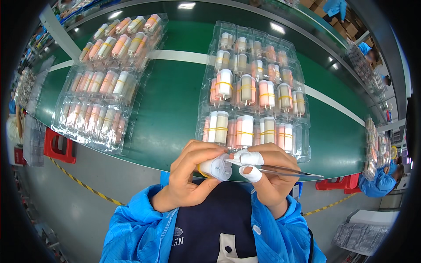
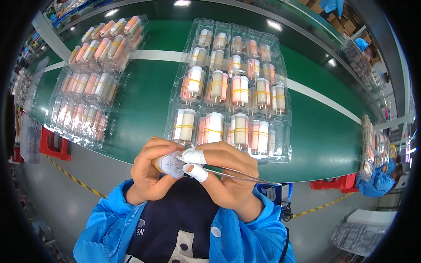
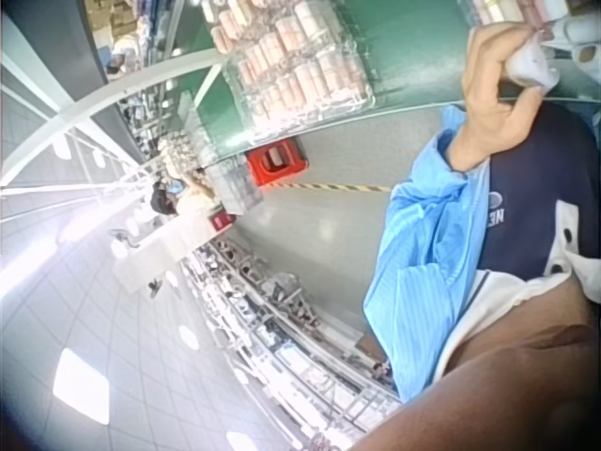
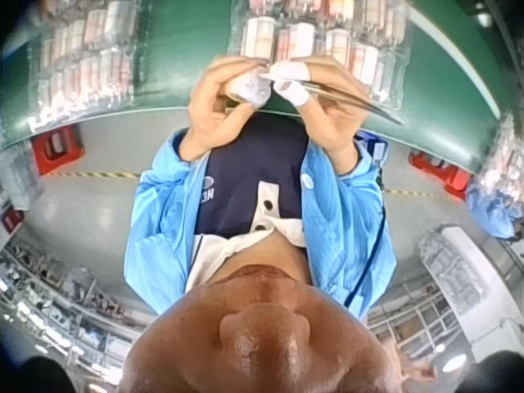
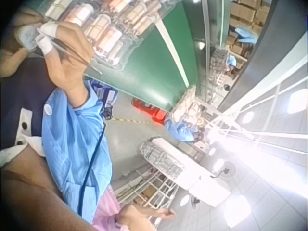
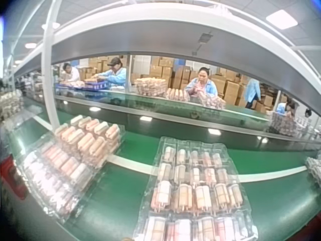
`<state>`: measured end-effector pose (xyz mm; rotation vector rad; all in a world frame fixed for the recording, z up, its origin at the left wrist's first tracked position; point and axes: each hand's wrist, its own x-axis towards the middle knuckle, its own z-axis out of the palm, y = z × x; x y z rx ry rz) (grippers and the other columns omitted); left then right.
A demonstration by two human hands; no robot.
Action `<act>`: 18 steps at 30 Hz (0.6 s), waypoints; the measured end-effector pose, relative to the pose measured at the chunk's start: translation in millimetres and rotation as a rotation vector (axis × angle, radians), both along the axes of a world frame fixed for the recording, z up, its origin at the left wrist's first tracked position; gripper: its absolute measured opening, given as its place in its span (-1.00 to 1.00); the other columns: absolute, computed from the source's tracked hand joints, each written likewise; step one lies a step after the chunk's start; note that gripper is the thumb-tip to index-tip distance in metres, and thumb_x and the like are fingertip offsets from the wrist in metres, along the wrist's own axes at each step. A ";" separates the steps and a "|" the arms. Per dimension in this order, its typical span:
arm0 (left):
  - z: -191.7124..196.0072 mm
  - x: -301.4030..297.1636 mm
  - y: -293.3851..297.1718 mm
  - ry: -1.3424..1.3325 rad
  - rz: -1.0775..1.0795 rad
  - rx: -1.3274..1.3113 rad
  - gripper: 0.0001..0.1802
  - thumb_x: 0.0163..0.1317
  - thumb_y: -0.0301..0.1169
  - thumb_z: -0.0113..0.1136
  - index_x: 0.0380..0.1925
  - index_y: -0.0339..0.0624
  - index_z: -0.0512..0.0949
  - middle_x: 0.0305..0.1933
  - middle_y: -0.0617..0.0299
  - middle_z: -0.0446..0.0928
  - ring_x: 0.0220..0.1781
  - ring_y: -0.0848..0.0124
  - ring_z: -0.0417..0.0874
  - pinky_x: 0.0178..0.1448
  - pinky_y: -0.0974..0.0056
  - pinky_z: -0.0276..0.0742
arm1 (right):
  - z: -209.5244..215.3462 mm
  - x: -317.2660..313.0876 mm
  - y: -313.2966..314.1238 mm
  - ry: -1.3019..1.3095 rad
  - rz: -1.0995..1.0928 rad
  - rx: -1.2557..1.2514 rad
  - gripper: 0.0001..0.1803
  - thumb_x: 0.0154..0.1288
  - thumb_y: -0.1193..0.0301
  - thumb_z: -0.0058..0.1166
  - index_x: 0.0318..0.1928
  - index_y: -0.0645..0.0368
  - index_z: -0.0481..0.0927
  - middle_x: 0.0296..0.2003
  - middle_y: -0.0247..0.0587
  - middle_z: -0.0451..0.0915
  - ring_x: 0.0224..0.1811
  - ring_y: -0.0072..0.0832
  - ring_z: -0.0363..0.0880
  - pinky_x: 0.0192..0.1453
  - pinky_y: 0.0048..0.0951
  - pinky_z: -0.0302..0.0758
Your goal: The person uses tweezers to insert small white components into cylindrical objects held in a plastic tray. They handle the items one at a time, carefully placing the components into the openings of the cylinders.
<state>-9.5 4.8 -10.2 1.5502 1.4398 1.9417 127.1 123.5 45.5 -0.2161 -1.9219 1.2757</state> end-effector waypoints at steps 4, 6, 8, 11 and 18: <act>1.5 -0.1 -0.1 -0.003 -0.001 0.001 -0.50 -0.06 -0.60 0.31 -0.03 -0.36 0.49 -0.05 -0.06 0.55 -0.06 0.17 0.58 0.02 0.20 0.45 | -0.2 -0.4 -1.0 0.006 0.001 -0.030 -0.77 0.05 0.61 0.28 -0.22 0.37 0.65 -0.34 0.01 0.67 -0.35 -0.35 0.67 -0.31 -0.48 0.58; 1.9 -0.2 -0.1 -0.004 0.000 0.004 -0.50 -0.07 -0.60 0.31 -0.03 -0.36 0.49 -0.05 -0.06 0.55 -0.07 0.16 0.58 0.02 0.20 0.45 | 0.0 -0.5 -1.2 0.003 0.002 -0.029 -0.78 0.05 0.61 0.28 -0.22 0.37 0.65 -0.34 0.01 0.67 -0.35 -0.36 0.67 -0.31 -0.48 0.58; 1.7 -0.4 -0.5 0.001 0.006 0.005 -0.50 -0.08 -0.60 0.31 -0.03 -0.37 0.48 -0.06 -0.06 0.56 -0.07 0.16 0.58 0.02 0.20 0.45 | 0.8 -0.6 -1.1 -0.011 0.000 -0.007 -0.78 0.06 0.61 0.27 -0.22 0.37 0.65 -0.34 0.01 0.67 -0.35 -0.36 0.67 -0.31 -0.48 0.58; -0.3 -0.2 -1.2 -0.008 0.014 -0.008 -0.49 -0.09 -0.60 0.31 -0.03 -0.38 0.49 -0.06 -0.06 0.56 -0.08 0.16 0.58 0.02 0.20 0.45 | -0.3 -2.5 -1.1 0.000 -0.004 0.004 -0.79 0.07 0.61 0.27 -0.22 0.36 0.64 -0.35 0.01 0.67 -0.35 -0.37 0.67 -0.31 -0.48 0.58; 1.1 -6.4 -1.5 0.106 -0.004 0.011 -0.51 0.01 -0.59 0.34 -0.01 -0.40 0.43 -0.06 -0.13 0.52 -0.05 0.20 0.56 0.02 0.23 0.49 | -2.7 -3.7 -0.5 0.031 -0.005 -0.036 -0.81 0.08 0.60 0.27 -0.23 0.35 0.64 -0.35 0.00 0.67 -0.34 -0.37 0.67 -0.31 -0.49 0.58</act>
